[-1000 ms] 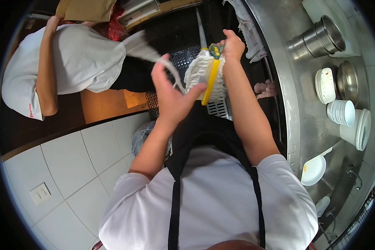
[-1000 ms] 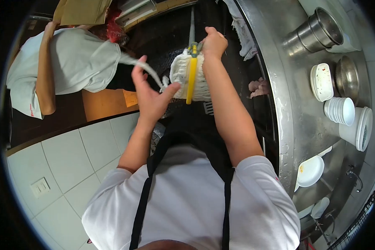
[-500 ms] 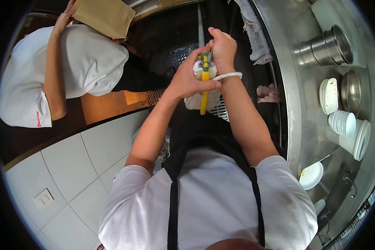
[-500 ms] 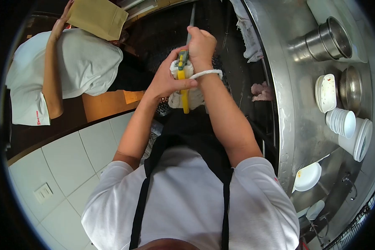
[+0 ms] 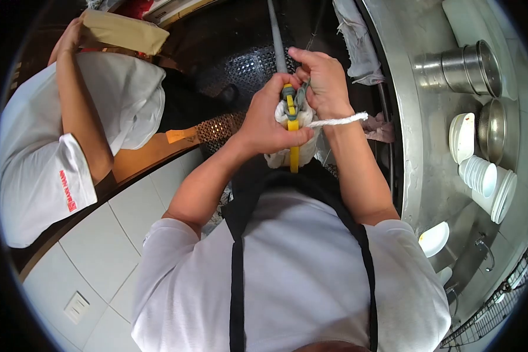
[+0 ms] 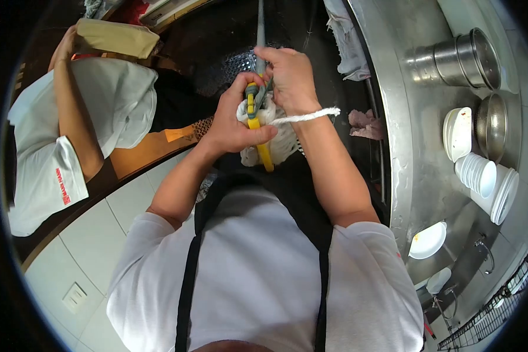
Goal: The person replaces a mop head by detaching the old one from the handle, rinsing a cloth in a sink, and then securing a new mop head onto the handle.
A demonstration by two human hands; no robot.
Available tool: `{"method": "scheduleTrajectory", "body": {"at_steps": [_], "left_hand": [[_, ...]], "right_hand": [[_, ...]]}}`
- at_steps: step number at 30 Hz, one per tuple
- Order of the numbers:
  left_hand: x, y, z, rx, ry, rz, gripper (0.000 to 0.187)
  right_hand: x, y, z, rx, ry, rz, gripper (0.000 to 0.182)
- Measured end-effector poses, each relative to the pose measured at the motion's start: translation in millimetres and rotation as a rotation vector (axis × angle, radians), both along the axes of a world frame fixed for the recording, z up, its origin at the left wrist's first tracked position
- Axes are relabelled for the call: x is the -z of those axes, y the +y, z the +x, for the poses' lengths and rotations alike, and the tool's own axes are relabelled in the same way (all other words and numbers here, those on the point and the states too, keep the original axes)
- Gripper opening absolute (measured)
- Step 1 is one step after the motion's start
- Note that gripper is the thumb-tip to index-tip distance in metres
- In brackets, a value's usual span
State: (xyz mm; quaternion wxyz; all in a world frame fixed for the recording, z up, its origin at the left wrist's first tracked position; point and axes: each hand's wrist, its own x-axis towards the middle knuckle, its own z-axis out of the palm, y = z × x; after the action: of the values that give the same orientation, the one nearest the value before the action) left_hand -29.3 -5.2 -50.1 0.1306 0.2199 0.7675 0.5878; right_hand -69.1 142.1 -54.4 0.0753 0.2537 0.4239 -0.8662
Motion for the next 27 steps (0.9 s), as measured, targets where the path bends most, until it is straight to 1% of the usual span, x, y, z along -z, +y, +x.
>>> {"method": "scheduleTrajectory", "body": {"at_steps": [2,3,6,9,10,12,14,15,16,18,21,24,26,27], "left_hand": [[-3.1,0.3,-2.3,0.007,0.013,-0.031,0.068],[-3.8,-0.2,-4.2,0.007,0.021,-0.047,0.068],[-5.0,-2.0,-6.9,0.002,0.079,-0.019,0.066],[-10.2,-13.7,-9.5,0.005,0.070,-0.033,0.066],[-11.3,-16.4,-9.2,0.004,0.056,-0.042,0.066],[-12.2,-20.9,-6.9,-0.001,0.015,-0.063,0.067],[-11.1,-25.0,-6.0,-0.007,0.017,-0.045,0.067],[-11.0,-26.6,-6.4,-0.009,0.023,-0.035,0.067],[-11.1,-28.2,-6.3,-0.010,0.021,-0.028,0.067],[-11.3,-31.2,-6.7,-0.008,0.018,-0.019,0.067],[-7.1,-31.9,-6.0,-0.007,0.015,-0.012,0.068],[-12.0,-27.1,-2.1,-0.024,-0.054,-0.004,0.070],[-10.4,-27.7,-1.3,0.001,-0.043,-0.015,0.072],[-9.7,-29.6,-2.6,0.013,-0.039,-0.025,0.073]], "right_hand": [[7.8,0.3,-2.2,-0.007,0.023,-0.015,0.025],[11.0,-0.8,-4.8,0.005,0.010,-0.035,0.015],[13.4,-4.0,-8.0,-0.055,0.030,-0.042,0.015],[23.8,12.5,-0.8,-0.149,0.235,-0.168,0.023],[19.6,19.8,3.7,-0.188,0.375,-0.152,0.029],[25.4,33.9,19.4,-0.263,0.660,-0.069,0.024],[21.2,51.3,28.3,-0.501,0.751,0.214,0.021],[17.1,59.2,29.9,-0.648,0.792,0.486,0.023],[-5.6,59.3,30.4,-0.795,0.789,0.736,0.027],[-10.1,56.2,32.7,-0.800,0.897,0.688,0.025],[-4.6,52.2,32.4,-0.680,0.639,0.379,0.030],[27.6,37.8,33.0,-0.541,0.421,0.035,0.028],[35.5,31.6,33.4,-0.497,0.371,-0.091,0.028],[34.9,29.4,35.1,-0.490,0.361,-0.086,0.026]]}}
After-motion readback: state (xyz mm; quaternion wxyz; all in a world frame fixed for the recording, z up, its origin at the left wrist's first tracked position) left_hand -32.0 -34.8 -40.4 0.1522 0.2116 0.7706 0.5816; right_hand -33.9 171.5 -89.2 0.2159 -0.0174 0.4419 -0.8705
